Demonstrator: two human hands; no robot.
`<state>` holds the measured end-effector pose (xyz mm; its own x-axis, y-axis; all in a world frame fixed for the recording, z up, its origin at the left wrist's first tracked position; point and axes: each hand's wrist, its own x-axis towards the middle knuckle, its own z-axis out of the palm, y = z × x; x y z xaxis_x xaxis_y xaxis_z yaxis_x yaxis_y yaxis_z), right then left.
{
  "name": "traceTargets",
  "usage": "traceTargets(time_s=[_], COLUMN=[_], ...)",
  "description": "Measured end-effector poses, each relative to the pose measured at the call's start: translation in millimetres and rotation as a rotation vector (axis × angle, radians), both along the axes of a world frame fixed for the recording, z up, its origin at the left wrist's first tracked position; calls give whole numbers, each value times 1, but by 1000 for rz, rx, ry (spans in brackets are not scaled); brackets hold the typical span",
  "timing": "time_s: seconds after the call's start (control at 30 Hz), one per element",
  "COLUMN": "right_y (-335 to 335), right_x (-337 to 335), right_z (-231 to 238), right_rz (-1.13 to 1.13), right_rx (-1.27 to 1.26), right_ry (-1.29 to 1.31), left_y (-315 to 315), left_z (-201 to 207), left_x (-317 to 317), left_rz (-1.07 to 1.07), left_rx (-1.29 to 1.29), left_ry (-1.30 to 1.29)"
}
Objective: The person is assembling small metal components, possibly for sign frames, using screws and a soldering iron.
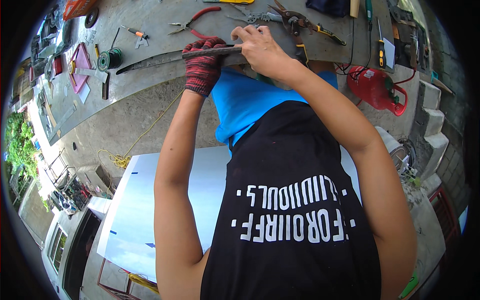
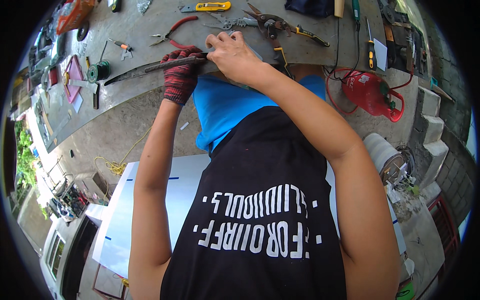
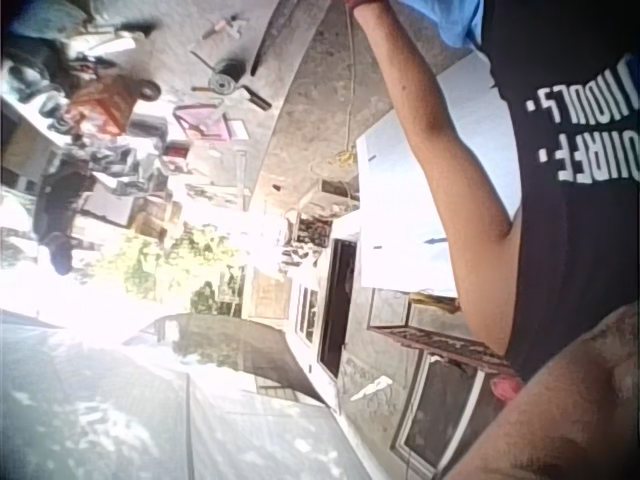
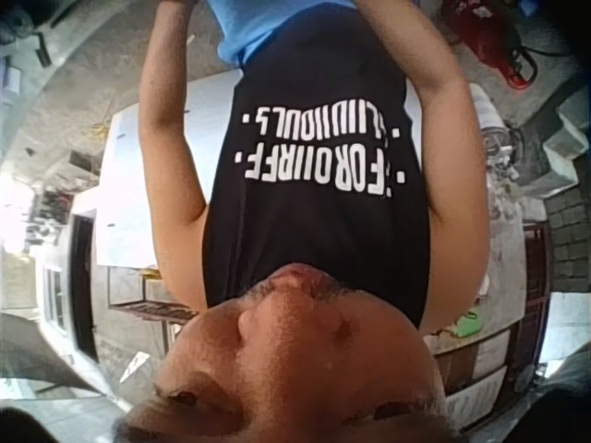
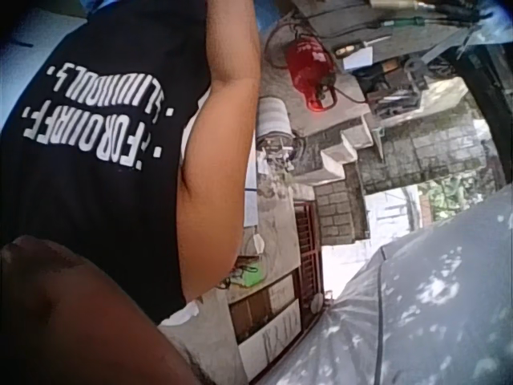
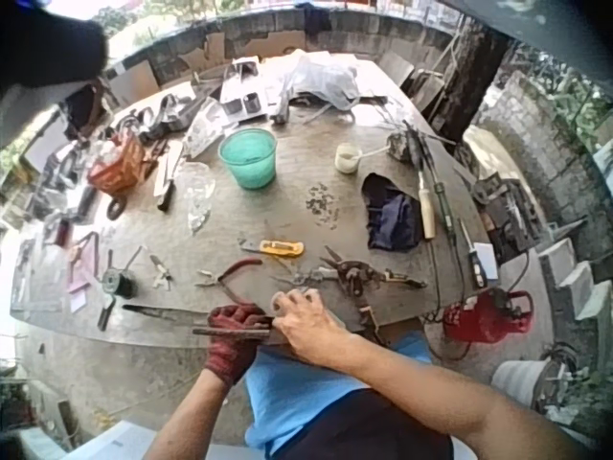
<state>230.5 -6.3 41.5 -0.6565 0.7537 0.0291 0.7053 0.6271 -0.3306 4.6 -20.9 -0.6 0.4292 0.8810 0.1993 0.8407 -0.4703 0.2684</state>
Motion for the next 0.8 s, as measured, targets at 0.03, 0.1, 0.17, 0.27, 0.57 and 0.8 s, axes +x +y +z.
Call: traceTargets(time_s=[0.03,0.1,0.17,0.27,0.57,0.8], right_y=[-1,-4,-8,-9,-21,-33], right_x=[1,5,15,40,129,73], right_z=[2,6,13,45,76,52], right_rz=[2,3,-41,-195,-500,-382], right_rx=[18,41,81,62,49,-22], right_ry=[-12,-26,148,285,423,430], left_y=[0,1,1,-1,-2,2], left_z=[0,0,0,1,-2,0], left_x=[1,2,3,-1,-2,-1], left_rz=[3,5,8,0,-23,-63], left_rx=[6,15,-17,8,29,76], left_ry=[0,-1,22,-7,8,-22])
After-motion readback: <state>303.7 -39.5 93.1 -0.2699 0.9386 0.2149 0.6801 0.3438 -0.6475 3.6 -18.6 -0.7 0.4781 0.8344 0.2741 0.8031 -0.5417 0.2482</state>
